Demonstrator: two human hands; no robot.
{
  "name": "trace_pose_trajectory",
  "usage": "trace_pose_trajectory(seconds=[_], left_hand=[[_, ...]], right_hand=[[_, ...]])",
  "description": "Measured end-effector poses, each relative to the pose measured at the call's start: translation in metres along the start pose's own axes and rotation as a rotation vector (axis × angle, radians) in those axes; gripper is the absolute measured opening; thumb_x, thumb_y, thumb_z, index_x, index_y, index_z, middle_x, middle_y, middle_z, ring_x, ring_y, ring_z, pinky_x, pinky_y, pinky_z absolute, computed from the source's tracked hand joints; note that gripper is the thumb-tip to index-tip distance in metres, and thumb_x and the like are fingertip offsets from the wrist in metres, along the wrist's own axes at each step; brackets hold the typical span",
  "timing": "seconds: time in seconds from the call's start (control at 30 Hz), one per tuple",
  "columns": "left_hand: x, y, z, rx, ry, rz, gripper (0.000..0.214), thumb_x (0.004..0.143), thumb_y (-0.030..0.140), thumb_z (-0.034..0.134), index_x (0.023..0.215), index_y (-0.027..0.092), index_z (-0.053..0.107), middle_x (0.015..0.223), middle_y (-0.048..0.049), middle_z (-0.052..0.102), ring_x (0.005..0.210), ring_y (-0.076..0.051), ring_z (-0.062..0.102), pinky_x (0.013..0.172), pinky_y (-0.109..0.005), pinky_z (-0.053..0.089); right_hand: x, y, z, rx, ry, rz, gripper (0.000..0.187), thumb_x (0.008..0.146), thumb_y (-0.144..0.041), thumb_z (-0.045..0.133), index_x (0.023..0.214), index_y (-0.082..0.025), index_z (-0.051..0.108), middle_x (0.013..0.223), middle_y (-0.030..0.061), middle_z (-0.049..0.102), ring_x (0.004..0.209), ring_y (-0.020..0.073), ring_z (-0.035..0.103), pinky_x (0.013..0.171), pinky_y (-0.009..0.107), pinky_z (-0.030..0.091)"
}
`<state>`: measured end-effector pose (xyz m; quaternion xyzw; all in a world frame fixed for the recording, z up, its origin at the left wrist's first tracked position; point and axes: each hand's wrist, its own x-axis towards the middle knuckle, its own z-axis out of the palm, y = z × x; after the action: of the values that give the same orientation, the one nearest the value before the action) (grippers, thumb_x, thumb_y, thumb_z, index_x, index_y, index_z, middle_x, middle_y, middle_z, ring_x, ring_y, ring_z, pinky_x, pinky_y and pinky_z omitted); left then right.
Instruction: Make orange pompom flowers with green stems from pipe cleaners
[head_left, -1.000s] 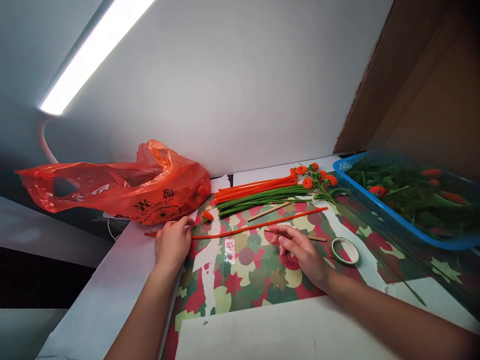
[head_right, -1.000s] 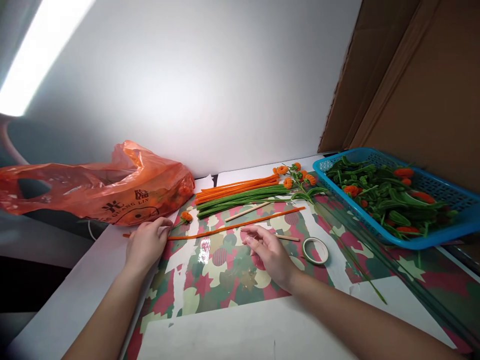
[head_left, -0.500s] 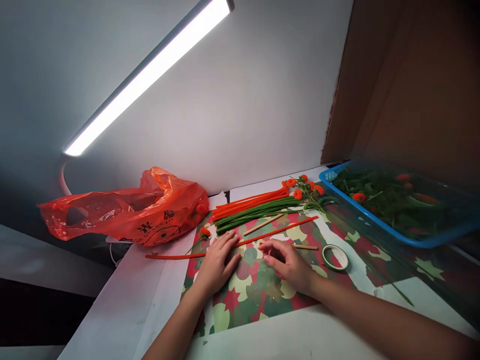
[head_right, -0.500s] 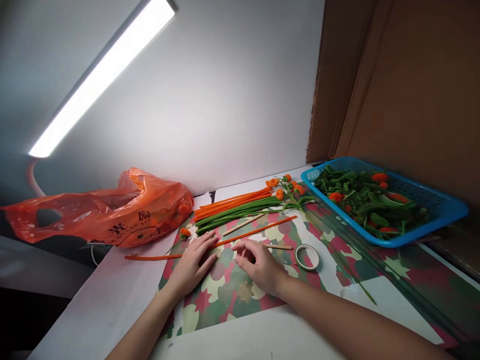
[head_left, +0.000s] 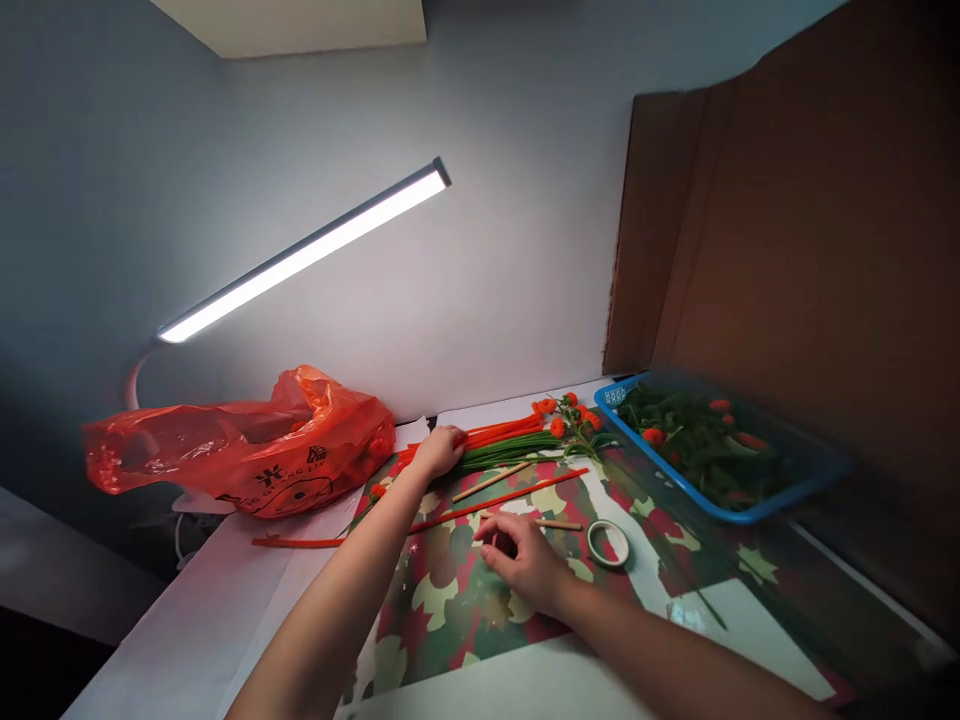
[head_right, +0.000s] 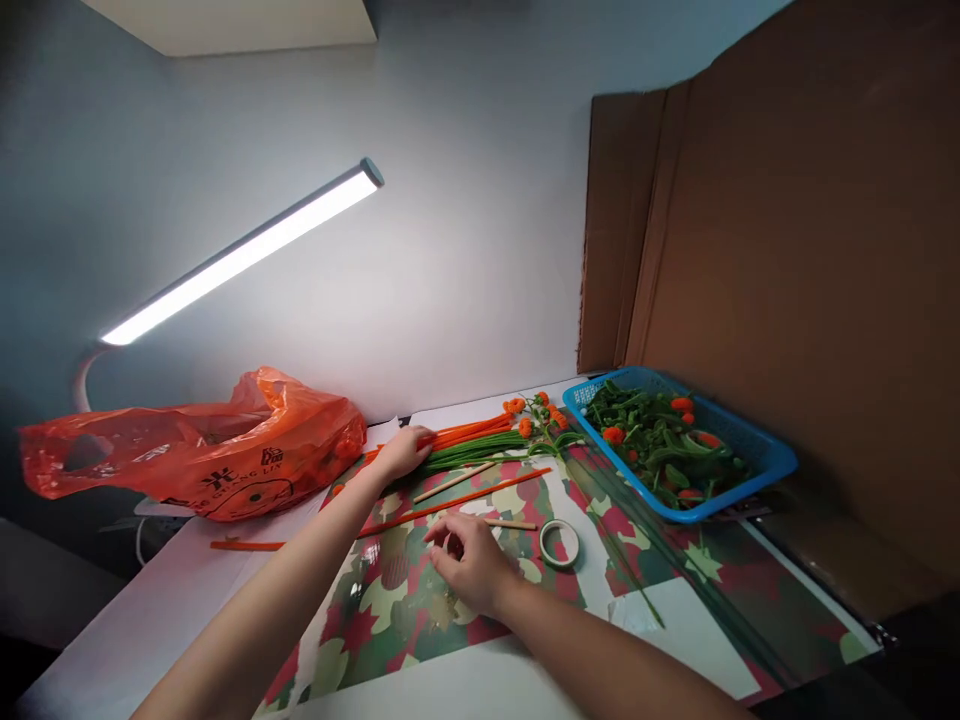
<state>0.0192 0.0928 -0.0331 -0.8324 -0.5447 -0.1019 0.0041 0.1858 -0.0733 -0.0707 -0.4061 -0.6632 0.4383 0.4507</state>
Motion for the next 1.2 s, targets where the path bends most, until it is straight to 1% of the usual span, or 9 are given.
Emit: trace_pose_trajectory(seconds=[0.1,0.23,0.5,0.57,0.67,0.77,0.9,1.0,1.2], left_hand=[[0.013,0.006,0.002,0.012,-0.070,-0.030,0.029,0.090,0.031,0.052,0.116,0.018,0.055,0.119,-0.0091,0.057,0.099,-0.020,0.059,0.083,-0.040,0.051],[0.012,0.010,0.000,0.030,-0.075,-0.063,0.031,0.089,0.031,0.053,0.117,0.017,0.055,0.118,-0.0090,0.057,0.099,-0.020,0.059,0.083,-0.040,0.051],[0.005,0.006,-0.014,0.020,0.027,-0.062,0.028,0.090,0.031,0.052,0.114,0.017,0.056,0.115,-0.0088,0.058,0.097,-0.020,0.059,0.083,-0.040,0.051],[0.002,0.009,-0.020,0.010,0.087,-0.049,0.022,0.092,0.028,0.045,0.105,0.017,0.060,0.107,-0.0085,0.062,0.094,-0.019,0.060,0.083,-0.036,0.049],[-0.004,0.015,-0.028,-0.006,0.189,-0.030,0.028,0.094,0.027,0.035,0.098,0.018,0.061,0.098,-0.0086,0.066,0.088,-0.020,0.061,0.079,-0.031,0.045],[-0.010,0.020,-0.033,-0.024,0.240,-0.001,0.029,0.094,0.032,0.034,0.100,0.021,0.060,0.092,-0.0059,0.068,0.081,-0.019,0.062,0.071,-0.028,0.044],[-0.014,0.022,-0.034,-0.026,0.243,0.057,0.026,0.091,0.031,0.039,0.092,0.023,0.063,0.088,-0.0045,0.068,0.083,-0.020,0.062,0.073,-0.028,0.043],[-0.012,0.018,-0.032,-0.026,0.252,0.075,0.027,0.090,0.029,0.040,0.088,0.020,0.065,0.092,-0.0074,0.066,0.089,-0.021,0.060,0.080,-0.030,0.043],[-0.007,0.011,-0.025,-0.023,0.189,0.097,0.026,0.089,0.019,0.039,0.087,0.019,0.065,0.091,-0.0070,0.066,0.086,-0.019,0.060,0.075,-0.028,0.045]], right_hand=[[0.000,0.002,0.002,-0.067,-0.004,-0.042,0.012,0.072,-0.014,0.057,0.080,-0.018,0.065,0.067,-0.0022,0.052,0.061,0.0117,0.047,0.060,0.024,0.037],[0.002,0.004,0.005,-0.093,0.006,-0.065,0.014,0.068,-0.011,0.058,0.078,-0.018,0.065,0.067,-0.0028,0.051,0.058,0.0109,0.044,0.059,0.023,0.036],[0.002,0.002,0.005,-0.067,0.003,-0.084,0.015,0.066,-0.010,0.058,0.075,-0.018,0.065,0.064,-0.0032,0.052,0.057,0.0107,0.044,0.057,0.023,0.034],[0.003,0.004,0.005,-0.018,0.003,-0.049,0.013,0.067,-0.012,0.058,0.076,-0.018,0.065,0.064,-0.0034,0.052,0.056,0.0101,0.043,0.056,0.022,0.034],[0.007,0.008,0.004,0.179,0.041,0.048,0.012,0.070,-0.021,0.061,0.082,-0.018,0.065,0.063,-0.0032,0.053,0.055,0.0098,0.043,0.053,0.022,0.034],[0.014,0.013,-0.001,0.359,0.149,0.109,0.025,0.070,-0.036,0.065,0.087,-0.017,0.063,0.069,-0.0007,0.056,0.057,0.0111,0.048,0.053,0.023,0.037],[0.021,0.017,-0.006,0.397,0.219,0.140,0.034,0.072,-0.046,0.063,0.090,-0.018,0.060,0.073,0.0014,0.058,0.060,0.0128,0.051,0.054,0.024,0.039],[0.020,0.017,-0.006,0.392,0.211,0.139,0.032,0.071,-0.044,0.064,0.089,-0.017,0.060,0.072,0.0009,0.058,0.059,0.0126,0.051,0.054,0.024,0.039],[0.018,0.016,-0.004,0.350,0.200,0.121,0.027,0.073,-0.038,0.064,0.088,-0.015,0.062,0.070,0.0003,0.058,0.059,0.0114,0.049,0.055,0.023,0.038]])
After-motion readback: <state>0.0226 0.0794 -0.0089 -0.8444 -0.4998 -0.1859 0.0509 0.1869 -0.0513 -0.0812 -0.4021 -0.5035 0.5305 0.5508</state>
